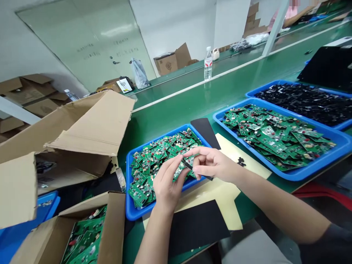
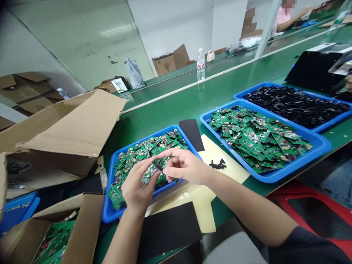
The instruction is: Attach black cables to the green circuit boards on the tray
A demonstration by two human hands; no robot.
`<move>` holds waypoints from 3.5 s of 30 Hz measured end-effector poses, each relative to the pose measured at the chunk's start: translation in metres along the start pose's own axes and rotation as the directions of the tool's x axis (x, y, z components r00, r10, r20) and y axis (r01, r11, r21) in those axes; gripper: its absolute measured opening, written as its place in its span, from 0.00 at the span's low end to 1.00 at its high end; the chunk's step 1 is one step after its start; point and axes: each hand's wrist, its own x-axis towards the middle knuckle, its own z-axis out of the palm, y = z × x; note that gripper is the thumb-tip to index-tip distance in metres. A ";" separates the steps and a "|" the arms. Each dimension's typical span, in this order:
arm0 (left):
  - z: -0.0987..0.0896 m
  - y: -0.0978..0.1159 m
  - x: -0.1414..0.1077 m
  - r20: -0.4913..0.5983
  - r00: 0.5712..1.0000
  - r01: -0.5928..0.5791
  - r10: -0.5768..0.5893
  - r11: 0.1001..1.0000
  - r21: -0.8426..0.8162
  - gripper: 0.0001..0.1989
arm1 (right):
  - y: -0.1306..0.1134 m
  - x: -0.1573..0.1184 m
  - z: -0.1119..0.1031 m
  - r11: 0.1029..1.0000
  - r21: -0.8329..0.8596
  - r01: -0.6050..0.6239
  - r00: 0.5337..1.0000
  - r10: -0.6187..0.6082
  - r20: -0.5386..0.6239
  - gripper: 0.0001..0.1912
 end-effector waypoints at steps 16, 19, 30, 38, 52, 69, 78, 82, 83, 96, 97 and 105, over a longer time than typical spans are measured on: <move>0.005 0.009 -0.007 0.227 0.912 0.410 -0.343 0.800 -0.439 0.21 | 0.006 -0.002 0.005 0.818 -0.512 0.261 0.916 -0.377 -0.137 0.15; 0.008 0.011 -0.009 0.238 0.911 0.411 -0.337 0.785 -0.463 0.21 | 0.008 -0.001 0.005 0.648 -0.658 0.384 0.848 -0.530 -0.027 0.13; 0.006 0.013 -0.005 0.315 0.885 0.446 -0.344 0.821 -0.357 0.15 | 0.011 0.003 -0.002 0.253 -0.851 0.461 0.772 -0.587 0.244 0.18; 0.009 0.005 -0.008 0.283 0.921 0.329 -0.268 0.925 -0.192 0.09 | 0.015 0.005 -0.002 0.115 -0.887 0.448 0.764 -0.565 0.312 0.16; 0.011 0.007 -0.009 0.340 0.909 0.285 -0.242 0.955 -0.082 0.08 | 0.016 0.004 -0.001 0.112 -0.900 0.422 0.806 -0.501 0.316 0.18; 0.010 -0.005 -0.008 0.257 0.737 0.669 -0.625 0.622 -0.406 0.15 | -0.007 0.005 -0.011 0.670 -0.740 -0.059 0.982 -0.094 -0.163 0.11; 0.009 -0.017 -0.006 0.243 0.675 0.715 -0.696 0.539 -0.445 0.17 | -0.009 0.014 -0.011 0.744 -0.645 -0.173 0.985 0.146 -0.096 0.08; 0.009 -0.017 -0.006 0.251 0.737 0.673 -0.628 0.646 -0.360 0.16 | -0.002 0.018 -0.010 0.773 -0.617 -0.147 0.989 0.126 -0.078 0.06; 0.010 -0.017 -0.005 0.253 0.750 0.660 -0.611 0.673 -0.334 0.16 | 0.001 0.019 -0.011 0.779 -0.610 -0.144 0.989 0.124 -0.075 0.07; 0.013 -0.024 -0.006 0.046 0.937 0.349 -0.347 0.915 -0.202 0.11 | 0.015 0.033 -0.013 0.828 -0.523 -0.201 0.979 0.146 -0.145 0.06; 0.013 -0.025 -0.006 0.028 0.940 0.339 -0.341 0.918 -0.204 0.11 | 0.014 0.034 -0.012 0.823 -0.529 -0.204 0.978 0.147 -0.149 0.06; 0.017 -0.028 -0.008 -0.023 0.950 0.300 -0.312 0.930 -0.213 0.13 | -0.001 0.040 -0.010 0.750 -0.612 -0.252 0.968 0.205 -0.147 0.07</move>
